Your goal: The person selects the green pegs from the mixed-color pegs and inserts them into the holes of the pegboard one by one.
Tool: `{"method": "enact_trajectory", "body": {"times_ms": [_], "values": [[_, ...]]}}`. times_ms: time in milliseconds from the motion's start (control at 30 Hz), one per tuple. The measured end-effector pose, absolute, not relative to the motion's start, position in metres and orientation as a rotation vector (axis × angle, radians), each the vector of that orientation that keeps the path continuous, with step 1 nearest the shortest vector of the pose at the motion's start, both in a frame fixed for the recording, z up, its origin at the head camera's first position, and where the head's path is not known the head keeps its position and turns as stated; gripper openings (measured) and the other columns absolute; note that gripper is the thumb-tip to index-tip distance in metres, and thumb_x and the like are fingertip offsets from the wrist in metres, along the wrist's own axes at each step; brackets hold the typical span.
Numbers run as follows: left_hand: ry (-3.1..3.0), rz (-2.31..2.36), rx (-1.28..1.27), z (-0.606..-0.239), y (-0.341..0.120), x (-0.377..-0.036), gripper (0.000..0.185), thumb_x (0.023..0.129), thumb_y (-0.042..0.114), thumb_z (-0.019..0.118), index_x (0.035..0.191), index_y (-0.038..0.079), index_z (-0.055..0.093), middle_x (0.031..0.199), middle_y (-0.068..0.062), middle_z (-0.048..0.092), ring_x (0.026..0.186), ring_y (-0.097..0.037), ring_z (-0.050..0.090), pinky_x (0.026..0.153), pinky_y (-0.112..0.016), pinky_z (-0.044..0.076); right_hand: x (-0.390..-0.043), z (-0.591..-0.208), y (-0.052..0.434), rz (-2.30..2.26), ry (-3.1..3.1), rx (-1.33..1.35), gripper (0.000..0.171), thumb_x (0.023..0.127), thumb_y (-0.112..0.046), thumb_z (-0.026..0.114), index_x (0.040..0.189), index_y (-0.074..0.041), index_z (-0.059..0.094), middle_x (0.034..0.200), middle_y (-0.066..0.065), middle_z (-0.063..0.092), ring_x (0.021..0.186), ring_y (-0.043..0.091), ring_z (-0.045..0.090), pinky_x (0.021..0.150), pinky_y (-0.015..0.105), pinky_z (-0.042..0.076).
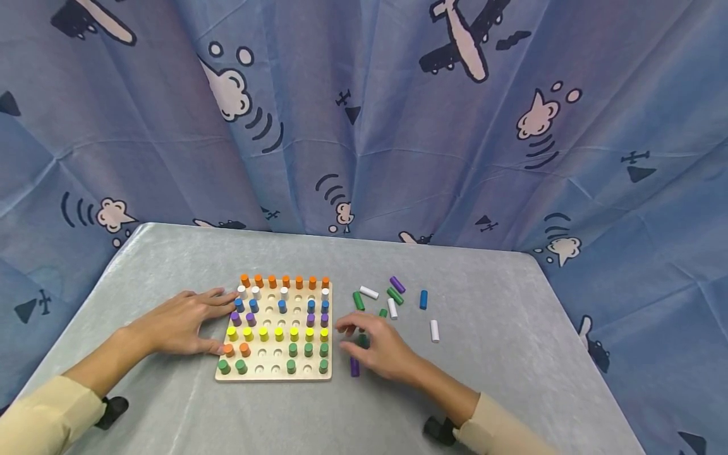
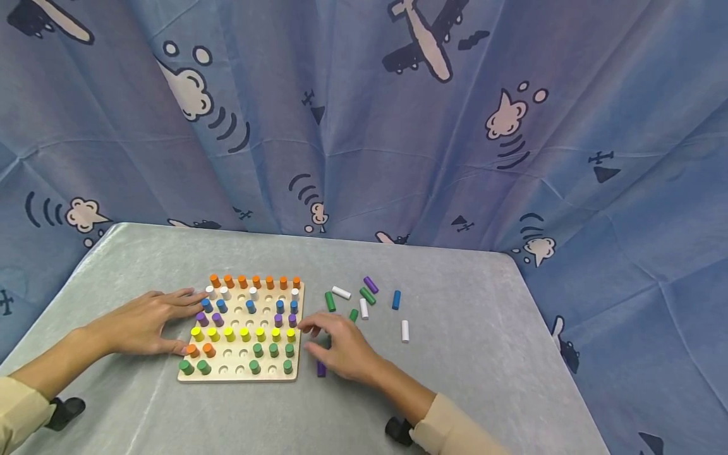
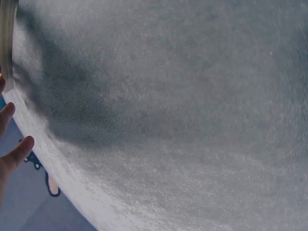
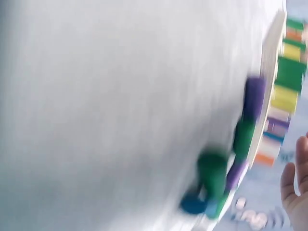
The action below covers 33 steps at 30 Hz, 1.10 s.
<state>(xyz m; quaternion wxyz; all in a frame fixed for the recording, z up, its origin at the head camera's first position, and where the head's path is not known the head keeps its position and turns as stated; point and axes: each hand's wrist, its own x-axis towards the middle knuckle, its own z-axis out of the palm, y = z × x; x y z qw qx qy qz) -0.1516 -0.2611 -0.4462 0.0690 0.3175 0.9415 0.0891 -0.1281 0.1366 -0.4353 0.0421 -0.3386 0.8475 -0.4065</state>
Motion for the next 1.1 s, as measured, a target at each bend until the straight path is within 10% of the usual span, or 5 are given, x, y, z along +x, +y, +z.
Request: {"method": "enact_trajectory", "body": {"times_ms": [1100], "values": [[2.834,0.285,0.947,-0.445,-0.261,-0.151,0.097,0.079,0.082,0.053,0.139,0.006,0.059,0.153,-0.007,0.045,0.137,-0.041,0.043,0.097,-0.064,0.04,-0.189,-0.468,0.219,-1.016,3.088,-0.366,0.034,0.081,-0.006,0.081,0.112,-0.003,0.068,0.1,0.011,0.076,0.097,0.028,0.071,0.087,0.05,0.051]]}}
